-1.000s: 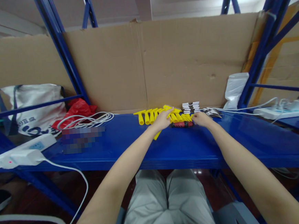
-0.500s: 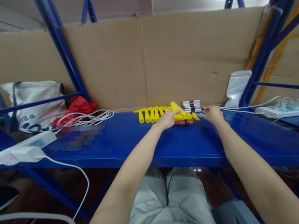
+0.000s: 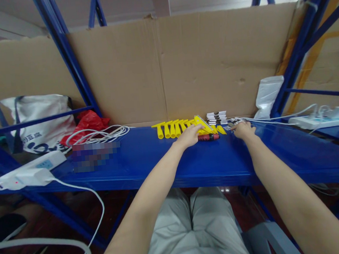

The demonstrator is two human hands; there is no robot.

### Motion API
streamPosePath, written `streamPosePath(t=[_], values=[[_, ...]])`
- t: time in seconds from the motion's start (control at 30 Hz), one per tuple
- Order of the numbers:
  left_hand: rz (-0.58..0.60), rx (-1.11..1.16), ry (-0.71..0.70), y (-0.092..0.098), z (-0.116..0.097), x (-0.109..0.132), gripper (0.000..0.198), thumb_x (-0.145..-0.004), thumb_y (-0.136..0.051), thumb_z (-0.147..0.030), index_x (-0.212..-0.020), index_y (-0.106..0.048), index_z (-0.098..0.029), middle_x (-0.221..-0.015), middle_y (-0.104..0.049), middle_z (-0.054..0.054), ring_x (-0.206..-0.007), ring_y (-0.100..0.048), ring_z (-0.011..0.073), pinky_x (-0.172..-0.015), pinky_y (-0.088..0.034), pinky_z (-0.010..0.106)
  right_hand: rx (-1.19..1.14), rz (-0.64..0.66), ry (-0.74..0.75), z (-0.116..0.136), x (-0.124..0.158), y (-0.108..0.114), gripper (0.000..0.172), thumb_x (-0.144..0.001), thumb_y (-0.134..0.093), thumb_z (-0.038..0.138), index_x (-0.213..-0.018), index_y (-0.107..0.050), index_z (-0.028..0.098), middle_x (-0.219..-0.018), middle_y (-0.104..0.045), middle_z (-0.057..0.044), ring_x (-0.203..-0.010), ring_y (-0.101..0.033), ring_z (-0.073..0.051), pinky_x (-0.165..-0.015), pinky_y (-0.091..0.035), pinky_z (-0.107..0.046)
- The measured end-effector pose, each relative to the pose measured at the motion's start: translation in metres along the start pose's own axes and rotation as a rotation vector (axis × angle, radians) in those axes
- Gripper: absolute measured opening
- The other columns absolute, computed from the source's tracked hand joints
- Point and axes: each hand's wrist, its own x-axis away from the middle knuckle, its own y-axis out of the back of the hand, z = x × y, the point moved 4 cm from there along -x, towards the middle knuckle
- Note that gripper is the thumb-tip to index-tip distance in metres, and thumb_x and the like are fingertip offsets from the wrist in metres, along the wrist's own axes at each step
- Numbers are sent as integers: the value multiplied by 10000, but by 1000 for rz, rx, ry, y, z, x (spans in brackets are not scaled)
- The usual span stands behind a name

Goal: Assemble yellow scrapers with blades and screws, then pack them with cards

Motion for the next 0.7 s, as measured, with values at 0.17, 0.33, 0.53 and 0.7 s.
streamPosePath(t=[0.17, 0.33, 0.53, 0.7], values=[[21, 14, -3, -3, 1, 0, 403, -776, -467, -12, -1117, -595, -186, -1196, -605, 98, -1167, -524, 223, -1032, -381, 390, 29, 22, -1, -5, -8, -6, 297, -803, -500, 200, -999, -715, 265, -1254, -554, -113, -1240, -380, -333, -955, -327, -580], [41, 43, 20, -5, 2, 1, 389, -771, -487, -27, -1106, -596, -191, -1187, -608, 99, -1157, -527, 235, -1024, -379, 393, 45, 11, 15, -9, -16, -14, 278, -797, -493, 241, -961, -717, 263, -1182, -583, -125, -1220, -397, -338, -935, -332, -586], [61, 17, 29, -6, 2, 1, 385, -767, -496, -29, -1104, -597, -184, -1183, -603, 116, -1138, -538, 253, -998, -394, 380, 53, 29, -1, -5, -13, -12, 318, -800, -477, 221, -1030, -697, 211, -1245, -551, -152, -1242, -386, -338, -961, -322, -567], [72, -41, 28, -7, 2, 1, 388, -779, -498, -51, -1126, -583, -200, -1187, -601, 98, -1133, -540, 238, -993, -400, 363, 56, 16, 3, -1, -8, -9, 294, -820, -461, 222, -994, -699, 217, -1235, -561, -135, -1245, -389, -324, -959, -336, -545]])
